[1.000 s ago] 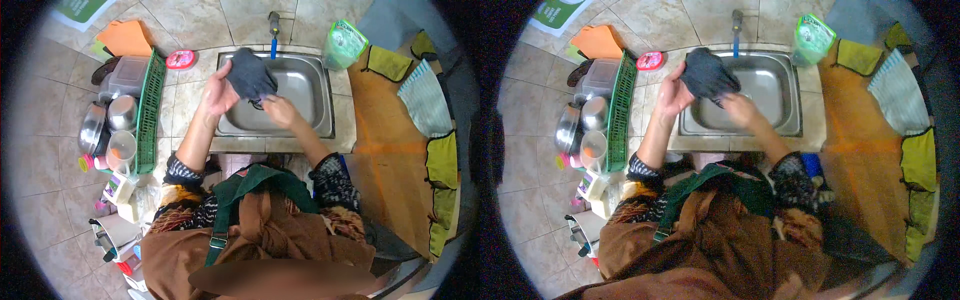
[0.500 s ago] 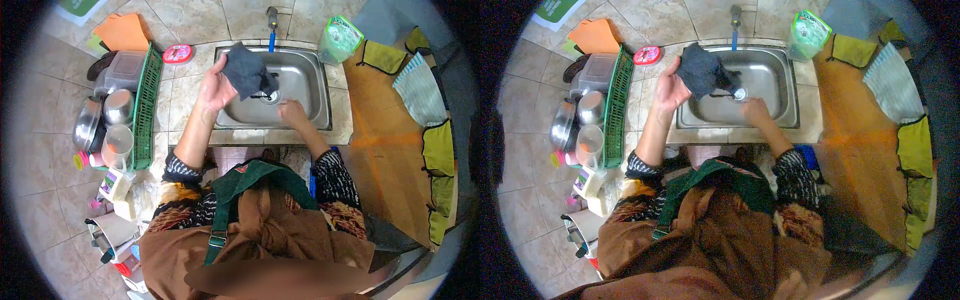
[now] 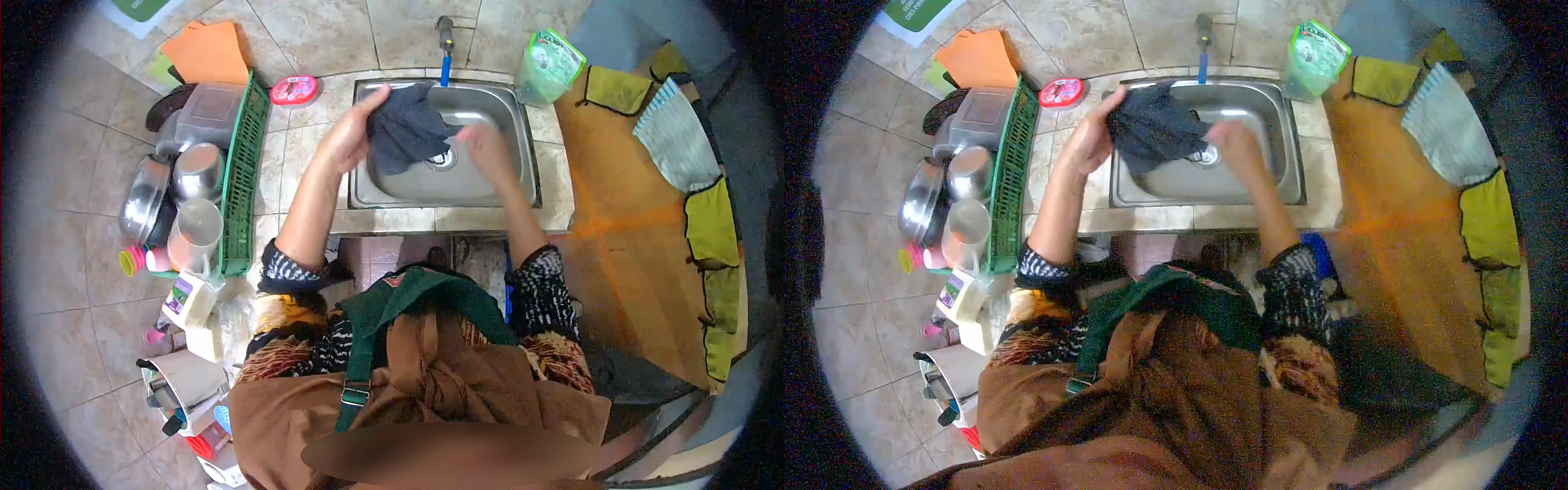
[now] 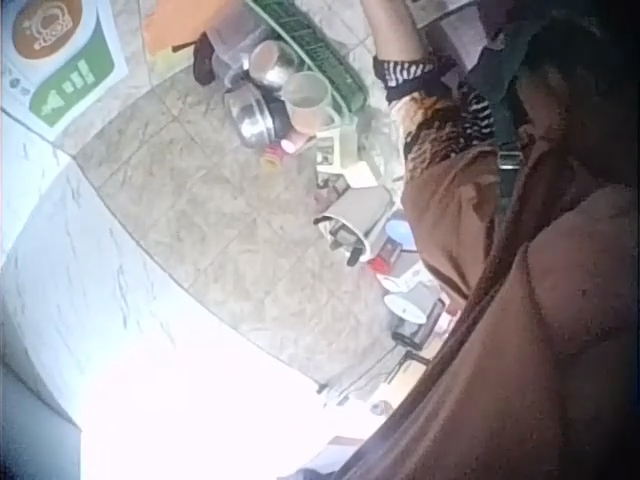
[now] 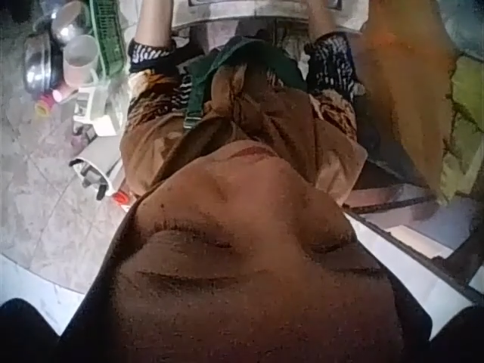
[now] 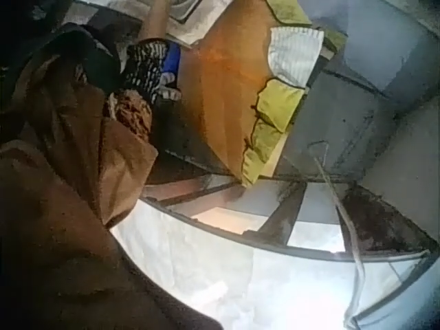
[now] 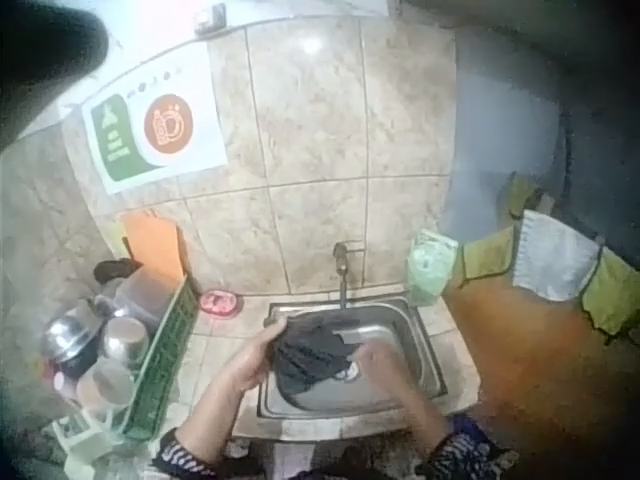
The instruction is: Wash a small purple and black cloth in a kitchen sink.
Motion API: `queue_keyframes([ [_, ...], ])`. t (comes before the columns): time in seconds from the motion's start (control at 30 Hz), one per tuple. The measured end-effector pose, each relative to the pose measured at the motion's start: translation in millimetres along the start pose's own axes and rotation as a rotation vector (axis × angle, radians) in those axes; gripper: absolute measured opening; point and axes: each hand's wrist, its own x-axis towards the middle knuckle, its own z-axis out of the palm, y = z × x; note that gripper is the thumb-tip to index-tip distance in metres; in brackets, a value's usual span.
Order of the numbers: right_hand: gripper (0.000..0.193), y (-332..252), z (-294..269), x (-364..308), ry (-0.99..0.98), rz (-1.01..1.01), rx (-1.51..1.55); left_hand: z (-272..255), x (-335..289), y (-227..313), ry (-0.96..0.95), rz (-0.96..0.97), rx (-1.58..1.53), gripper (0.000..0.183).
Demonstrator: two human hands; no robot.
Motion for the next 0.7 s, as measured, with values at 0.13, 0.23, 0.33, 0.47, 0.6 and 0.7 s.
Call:
queue_keyframes([
  [0.13, 0.026, -74, -54, 56, -0.024, -0.167, 0.57, -3, 7, 5, 0.064, 0.108, 0.791, 0.061],
  [0.23, 0.044, -109, -39, 59, -0.499, -0.091, 0.804, 20, -10, 19, -0.165, 0.142, 1.01, 0.04],
  [0.33, 0.055, -105, -52, 48, -0.622, 0.001, 0.739, 41, -13, 38, -0.167, 0.013, 1.433, 0.036],
  [0.47, 0.031, -127, -128, 9, -0.248, -0.147, 0.449, 51, -18, 24, -0.309, 0.402, 1.23, 0.025],
  [0.6, 0.017, -109, -175, -52, 0.102, -0.079, 0.676, 73, -17, 3, -0.409, 0.209, 1.344, 0.02],
  [0.7, 0.026, -125, -215, -93, 0.111, -0.127, 0.633, 102, -24, 7, -0.531, 0.305, 1.052, 0.021],
])
